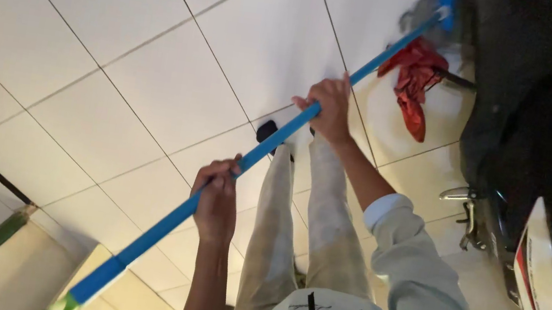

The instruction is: The person mops the white tiled floor using a mop, moving it across the surface and around the edges of a door and a motorcycle, and wrings the mop head by hand into a bucket.

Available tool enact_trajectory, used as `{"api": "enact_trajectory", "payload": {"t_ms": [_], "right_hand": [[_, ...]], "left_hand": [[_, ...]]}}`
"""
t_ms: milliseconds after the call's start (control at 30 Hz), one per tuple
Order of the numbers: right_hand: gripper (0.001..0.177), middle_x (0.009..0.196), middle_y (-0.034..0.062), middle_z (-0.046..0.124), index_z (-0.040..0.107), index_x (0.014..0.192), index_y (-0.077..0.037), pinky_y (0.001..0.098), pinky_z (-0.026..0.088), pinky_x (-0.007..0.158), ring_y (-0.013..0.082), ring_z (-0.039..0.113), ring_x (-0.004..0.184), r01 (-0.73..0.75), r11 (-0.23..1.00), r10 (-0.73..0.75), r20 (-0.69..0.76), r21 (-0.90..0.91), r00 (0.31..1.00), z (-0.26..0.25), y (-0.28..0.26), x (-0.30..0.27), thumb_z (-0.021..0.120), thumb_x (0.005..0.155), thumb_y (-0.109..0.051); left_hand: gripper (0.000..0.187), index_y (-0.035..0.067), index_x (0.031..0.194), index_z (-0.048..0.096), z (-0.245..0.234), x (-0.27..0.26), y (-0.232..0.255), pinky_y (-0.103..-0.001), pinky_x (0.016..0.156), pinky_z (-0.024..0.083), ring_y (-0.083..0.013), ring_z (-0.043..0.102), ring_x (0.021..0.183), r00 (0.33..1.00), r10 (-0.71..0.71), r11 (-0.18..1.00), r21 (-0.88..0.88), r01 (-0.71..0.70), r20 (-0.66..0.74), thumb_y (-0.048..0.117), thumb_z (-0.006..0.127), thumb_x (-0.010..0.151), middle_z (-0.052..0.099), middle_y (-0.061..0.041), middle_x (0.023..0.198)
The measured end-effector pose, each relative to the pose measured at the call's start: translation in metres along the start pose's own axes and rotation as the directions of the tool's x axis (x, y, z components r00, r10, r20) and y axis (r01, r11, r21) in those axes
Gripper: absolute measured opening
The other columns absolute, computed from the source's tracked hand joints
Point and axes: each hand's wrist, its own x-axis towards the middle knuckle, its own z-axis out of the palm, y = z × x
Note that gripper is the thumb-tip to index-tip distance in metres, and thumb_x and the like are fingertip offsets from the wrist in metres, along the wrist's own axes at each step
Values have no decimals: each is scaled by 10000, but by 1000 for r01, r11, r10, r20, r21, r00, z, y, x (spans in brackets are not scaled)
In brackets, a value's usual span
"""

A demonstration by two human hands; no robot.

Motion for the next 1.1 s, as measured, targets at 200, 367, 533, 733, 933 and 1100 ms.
{"api": "enact_trajectory", "payload": {"t_ms": [200, 367, 533, 733, 933, 1100], "right_hand": [[411, 689, 45, 558, 588, 668, -122, 589, 351, 1143, 268, 603, 779, 41, 976, -97, 256, 215, 962, -6, -134, 2, 819, 867, -397], [438, 703, 30, 605, 591, 671, -139, 445, 483, 910, 249, 624, 781, 19, 967, -139, 463, 253, 875, 8, -227, -1, 801, 898, -449], [362, 774, 23, 661, 639, 805, -144, 435, 495, 753, 263, 658, 804, 262, 857, -394, 238, 443, 888, -6, -309, 0, 808, 782, -463], [363, 741, 15, 636, 645, 765, -161, 434, 496, 745, 264, 656, 786, 374, 858, -498, 389, 352, 775, -29, -344, -3, 784, 888, -473], [344, 761, 37, 607, 632, 740, -155, 435, 474, 698, 276, 644, 791, 262, 944, -303, 210, 200, 930, -98, -283, -14, 788, 868, -433], [251, 844, 89, 644, 667, 855, -91, 469, 481, 705, 348, 620, 817, 90, 994, -88, -36, 65, 995, -164, -168, -29, 790, 892, -306]], "left_hand": [[205, -31, 1152, 702, 51, -90, 127, -502, 1307, 371, -185, 602, 959, 985, 172, 864, 476, -164, 28, 15, 534, 1042, 675, -115, 994], [416, -34, 1362, 620, 94, -134, 203, -387, 969, 498, -171, 599, 921, 965, 223, 699, 667, -259, 140, 125, 640, 978, 596, -49, 856], [765, 22, 1579, 321, 128, -173, 288, -414, 1039, 552, -185, 648, 882, 812, 441, 610, 535, -584, 382, 267, 753, 997, 638, -29, 881], [251, 2, 1150, 663, 140, -187, 321, -287, 518, 413, -133, 513, 496, 751, 358, 378, 649, -660, 555, 117, 636, 928, 538, -10, 608], [150, -25, 1002, 703, 138, -167, 308, -281, 540, 399, -134, 503, 533, 707, 354, 631, 402, -664, 612, 47, 588, 939, 522, -17, 612], [236, 13, 1145, 703, 168, -136, 229, -359, 808, 486, -173, 575, 705, 712, 137, 702, 439, -560, 689, -12, 556, 962, 578, -48, 740]]}}
